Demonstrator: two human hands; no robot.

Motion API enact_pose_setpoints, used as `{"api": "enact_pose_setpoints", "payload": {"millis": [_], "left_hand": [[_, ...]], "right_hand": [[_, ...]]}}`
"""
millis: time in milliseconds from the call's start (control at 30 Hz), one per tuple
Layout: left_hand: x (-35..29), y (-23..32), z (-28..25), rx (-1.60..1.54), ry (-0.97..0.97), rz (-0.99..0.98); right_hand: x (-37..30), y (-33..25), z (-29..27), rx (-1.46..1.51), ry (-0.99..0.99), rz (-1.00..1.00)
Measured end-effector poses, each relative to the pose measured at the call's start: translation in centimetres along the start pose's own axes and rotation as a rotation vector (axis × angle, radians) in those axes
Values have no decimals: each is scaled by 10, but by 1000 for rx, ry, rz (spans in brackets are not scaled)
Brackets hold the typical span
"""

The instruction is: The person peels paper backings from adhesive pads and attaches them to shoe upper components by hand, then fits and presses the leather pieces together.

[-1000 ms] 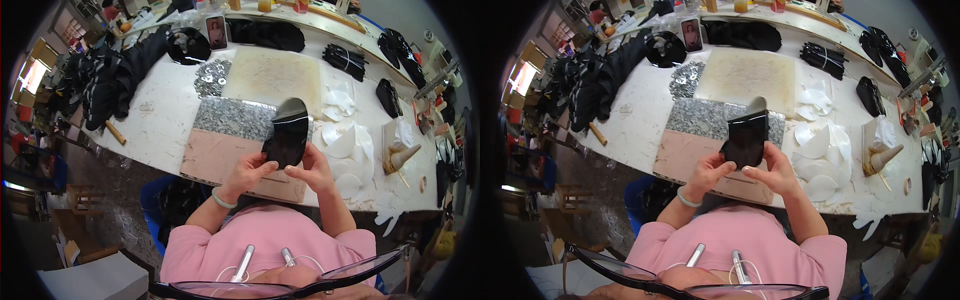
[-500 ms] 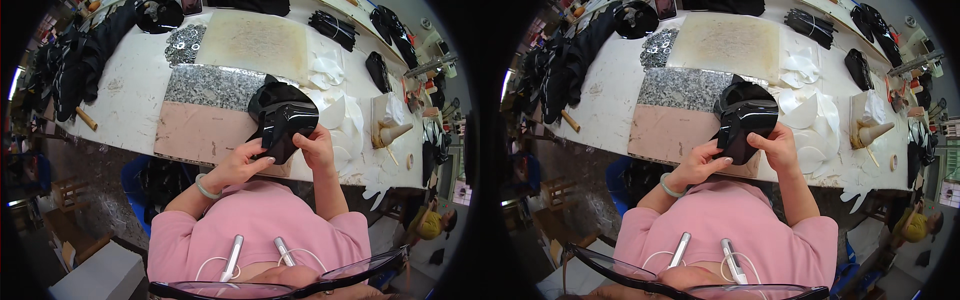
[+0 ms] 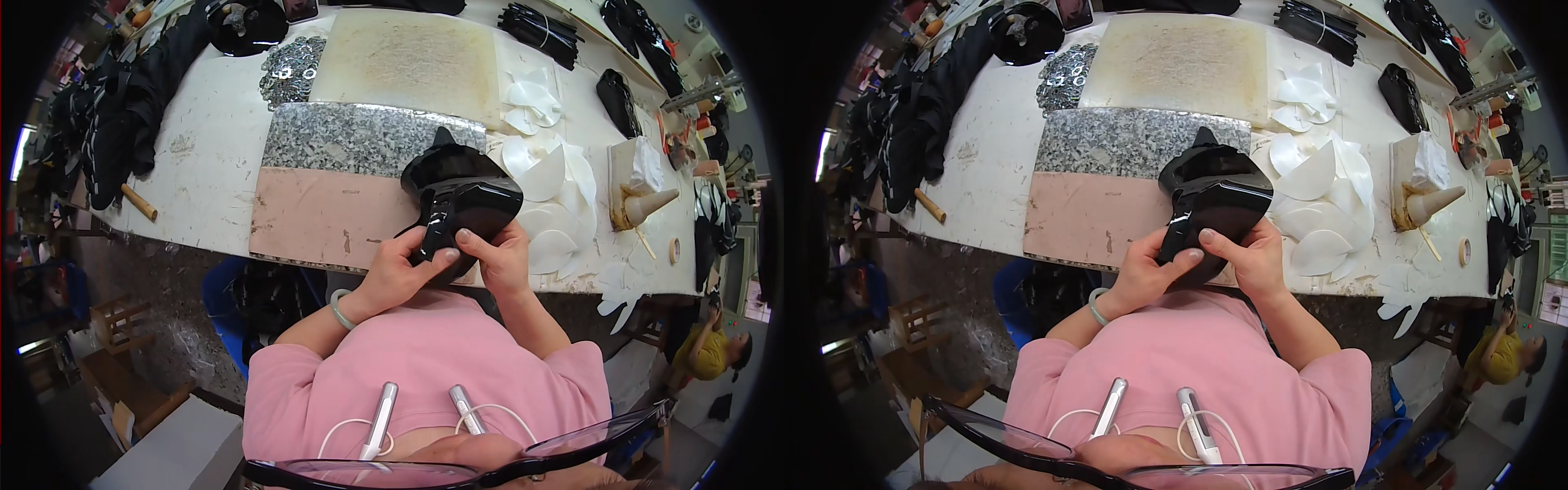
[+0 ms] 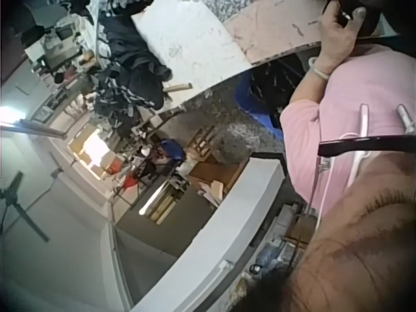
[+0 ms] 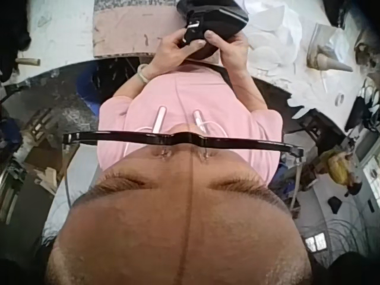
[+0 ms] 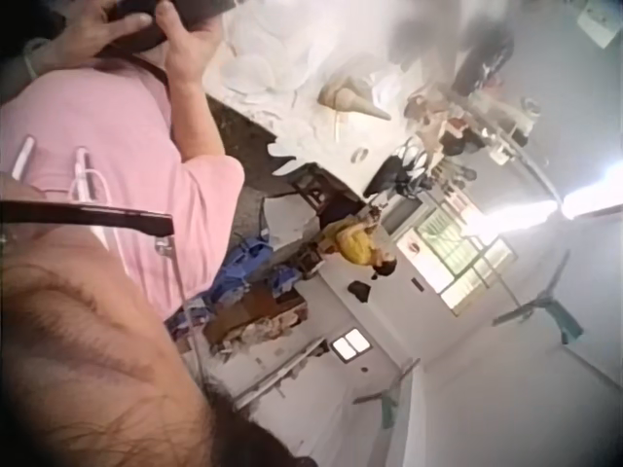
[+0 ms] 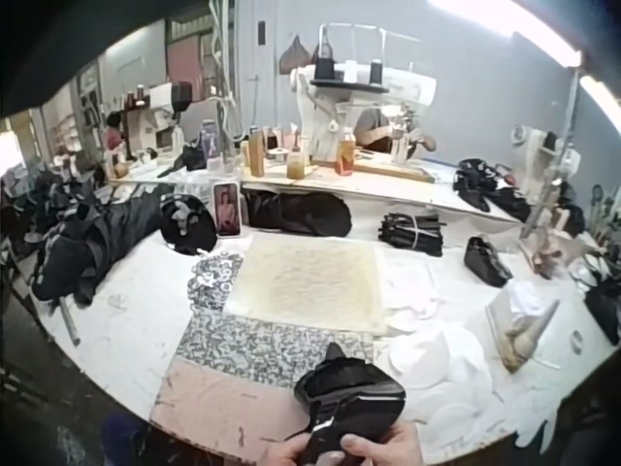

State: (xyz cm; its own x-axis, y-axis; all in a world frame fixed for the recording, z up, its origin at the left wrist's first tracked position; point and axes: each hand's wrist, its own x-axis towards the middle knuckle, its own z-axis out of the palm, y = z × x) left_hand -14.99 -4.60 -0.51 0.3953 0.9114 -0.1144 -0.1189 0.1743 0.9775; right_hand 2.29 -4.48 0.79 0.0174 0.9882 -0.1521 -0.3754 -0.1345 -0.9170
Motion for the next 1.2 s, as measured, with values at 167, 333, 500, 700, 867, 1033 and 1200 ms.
{"api": "enact_pose_setpoints", "payload": {"millis": [167, 333, 500, 700, 867, 1033, 1200], "left_hand": [[-4, -6, -2, 94, -13, 57], [-2, 8, -7, 166, -143, 51], [1, 32, -7, 676, -81, 179], [13, 39, -9, 54, 51, -32], [14, 34, -5, -220, -48, -132], [5, 47, -1, 52, -201, -103], [1, 29, -3, 65, -124, -45]], "right_hand": [[4, -1, -19, 153, -18, 59], [4, -4, -18, 91, -13, 70], [4, -9, -12, 40, 31, 9], [-5, -11, -16, 31, -26, 10], [-7, -12, -18, 58, 3, 34], [-3, -14, -12, 27, 39, 17], [-1, -16, -2, 1, 8, 44]]}}
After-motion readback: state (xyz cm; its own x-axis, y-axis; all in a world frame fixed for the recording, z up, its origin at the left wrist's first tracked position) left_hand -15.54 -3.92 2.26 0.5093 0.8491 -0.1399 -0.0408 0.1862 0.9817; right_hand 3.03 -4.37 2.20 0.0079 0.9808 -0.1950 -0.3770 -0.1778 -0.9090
